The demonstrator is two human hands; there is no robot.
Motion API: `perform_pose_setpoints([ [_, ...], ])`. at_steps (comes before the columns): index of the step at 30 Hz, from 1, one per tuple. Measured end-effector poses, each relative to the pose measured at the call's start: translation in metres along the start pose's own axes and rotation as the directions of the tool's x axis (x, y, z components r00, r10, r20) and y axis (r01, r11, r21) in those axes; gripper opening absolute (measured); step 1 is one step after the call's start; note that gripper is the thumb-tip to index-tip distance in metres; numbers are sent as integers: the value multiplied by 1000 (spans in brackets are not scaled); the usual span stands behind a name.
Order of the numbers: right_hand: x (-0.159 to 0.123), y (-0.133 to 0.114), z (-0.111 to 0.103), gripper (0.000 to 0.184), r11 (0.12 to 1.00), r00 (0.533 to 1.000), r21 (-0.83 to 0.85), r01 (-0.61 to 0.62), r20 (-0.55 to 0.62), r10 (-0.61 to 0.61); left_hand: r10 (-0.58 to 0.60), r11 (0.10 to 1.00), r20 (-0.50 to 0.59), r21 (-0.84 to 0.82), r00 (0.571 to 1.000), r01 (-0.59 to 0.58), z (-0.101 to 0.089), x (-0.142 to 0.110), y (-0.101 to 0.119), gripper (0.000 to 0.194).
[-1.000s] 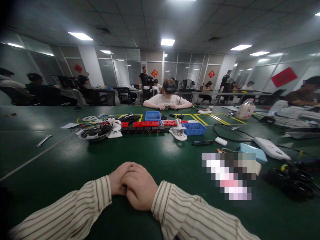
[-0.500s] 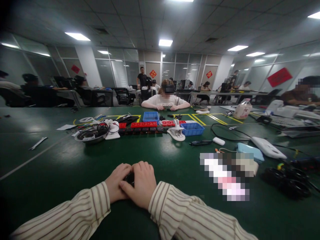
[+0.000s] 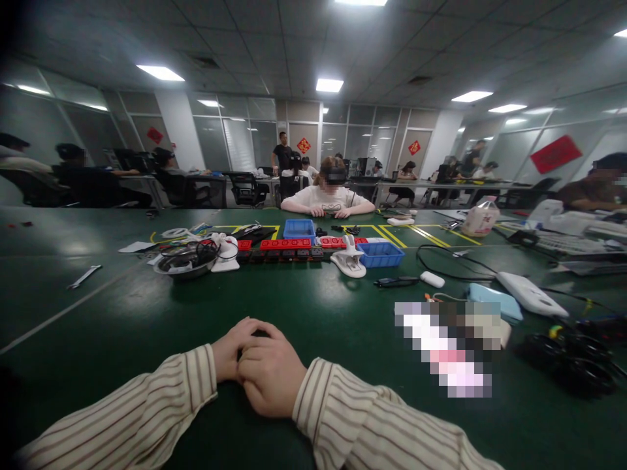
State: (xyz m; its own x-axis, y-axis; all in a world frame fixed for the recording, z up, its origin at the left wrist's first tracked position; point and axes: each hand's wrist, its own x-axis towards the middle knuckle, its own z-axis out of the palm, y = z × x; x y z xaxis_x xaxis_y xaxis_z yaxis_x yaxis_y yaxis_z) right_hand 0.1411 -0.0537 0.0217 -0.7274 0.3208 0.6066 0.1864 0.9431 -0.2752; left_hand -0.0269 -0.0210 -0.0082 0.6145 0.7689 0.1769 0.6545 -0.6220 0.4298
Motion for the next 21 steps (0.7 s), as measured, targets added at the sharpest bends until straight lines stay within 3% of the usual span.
perform_pose_setpoints([
  [4, 0, -7, -7, 27, 996, 994, 6, -85, -71, 85, -8, 1000, -21, -27, 1000, 7, 1, -5, -2, 74],
  [7, 1, -9, -9, 40, 969, 958, -24, -247, -156, 240, -36, 999, -93, -14, 995, 34, 1, -8, 2, 88],
  [10, 2, -5, -4, 45, 894, 884, -64, -444, -196, 425, -62, 996, -152, 50, 986, 70, 0, -8, 12, 85],
  [13, 2, -1, 1, 37, 830, 837, -123, -544, -146, 527, -90, 990, -137, 94, 987, 103, 0, -5, 19, 63],
  [17, 3, 0, 0, 22, 833, 844, -140, -536, -102, 526, -93, 994, -85, 48, 992, 97, -1, -3, 19, 42],
  [21, 2, 0, -2, 7, 912, 914, -61, -405, -57, 402, -42, 999, -70, 8, 997, 43, -4, -2, 16, 35],
])
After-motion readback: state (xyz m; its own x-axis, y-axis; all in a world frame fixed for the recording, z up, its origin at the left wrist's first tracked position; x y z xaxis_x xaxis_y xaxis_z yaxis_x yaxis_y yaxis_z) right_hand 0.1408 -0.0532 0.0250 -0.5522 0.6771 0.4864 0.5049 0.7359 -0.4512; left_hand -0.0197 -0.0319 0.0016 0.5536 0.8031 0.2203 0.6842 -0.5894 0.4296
